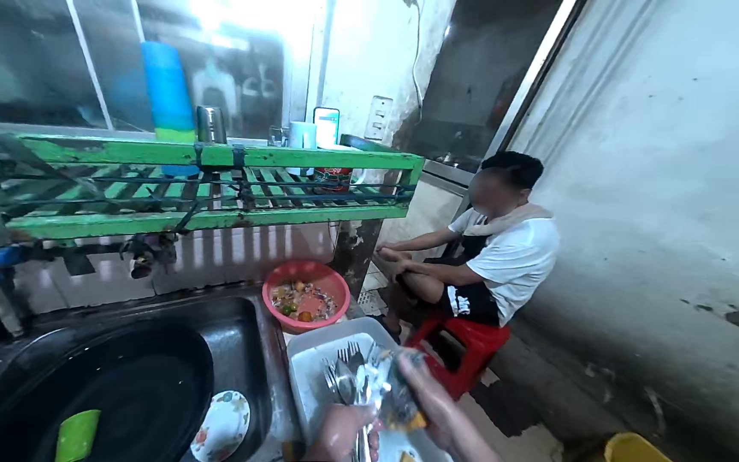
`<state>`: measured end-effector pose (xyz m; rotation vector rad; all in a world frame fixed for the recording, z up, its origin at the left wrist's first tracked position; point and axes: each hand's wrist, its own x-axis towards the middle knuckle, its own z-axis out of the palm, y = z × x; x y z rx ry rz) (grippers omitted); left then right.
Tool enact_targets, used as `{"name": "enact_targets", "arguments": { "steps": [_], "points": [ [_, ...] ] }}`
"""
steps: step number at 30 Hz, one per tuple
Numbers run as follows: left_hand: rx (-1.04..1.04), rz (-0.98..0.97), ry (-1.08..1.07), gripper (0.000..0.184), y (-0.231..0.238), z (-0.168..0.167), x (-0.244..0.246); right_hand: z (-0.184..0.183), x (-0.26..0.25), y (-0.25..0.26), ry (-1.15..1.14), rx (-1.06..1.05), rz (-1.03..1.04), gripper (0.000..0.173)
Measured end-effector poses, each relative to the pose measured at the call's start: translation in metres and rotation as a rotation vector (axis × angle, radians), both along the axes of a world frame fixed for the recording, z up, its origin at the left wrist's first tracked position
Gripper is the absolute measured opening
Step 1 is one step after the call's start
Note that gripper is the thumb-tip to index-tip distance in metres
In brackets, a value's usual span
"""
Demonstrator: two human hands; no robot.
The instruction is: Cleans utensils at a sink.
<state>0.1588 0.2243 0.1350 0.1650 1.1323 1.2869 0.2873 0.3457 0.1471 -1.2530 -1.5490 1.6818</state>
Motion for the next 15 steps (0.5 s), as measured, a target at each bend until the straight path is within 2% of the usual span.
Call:
{"name": "enact_targets", "arguments": {
  "steps": [2,4,6,9,12,15],
  "points": [
    [0.049,-0.121,0.001,0.005,-0.001,0.000,0.002,0.002,-0.002,-0.013,-0.051,-0.062,0.080,0.052],
    [0.045,-0.167,0.045,0.013,-0.002,0.000,0.003,0.000,-0.003,-0.009,-0.052,0.009,0.004,0.048],
    [-0.003,-0.159,0.113,0.020,-0.002,0.004,0.004,0.001,0.001,0.005,0.027,0.081,-0.114,0.050],
    [0.007,-0.051,0.144,0.014,0.000,0.004,0.005,0.005,0.004,0.016,0.134,0.034,-0.233,0.040],
    [0.064,0.021,0.151,0.010,-0.001,-0.001,0.005,0.005,-0.009,-0.017,-0.024,-0.092,-0.135,0.044],
    [0.047,0.033,0.191,0.015,-0.005,0.003,0.005,0.001,-0.017,-0.034,-0.032,-0.042,-0.046,0.043]
  ]
}}
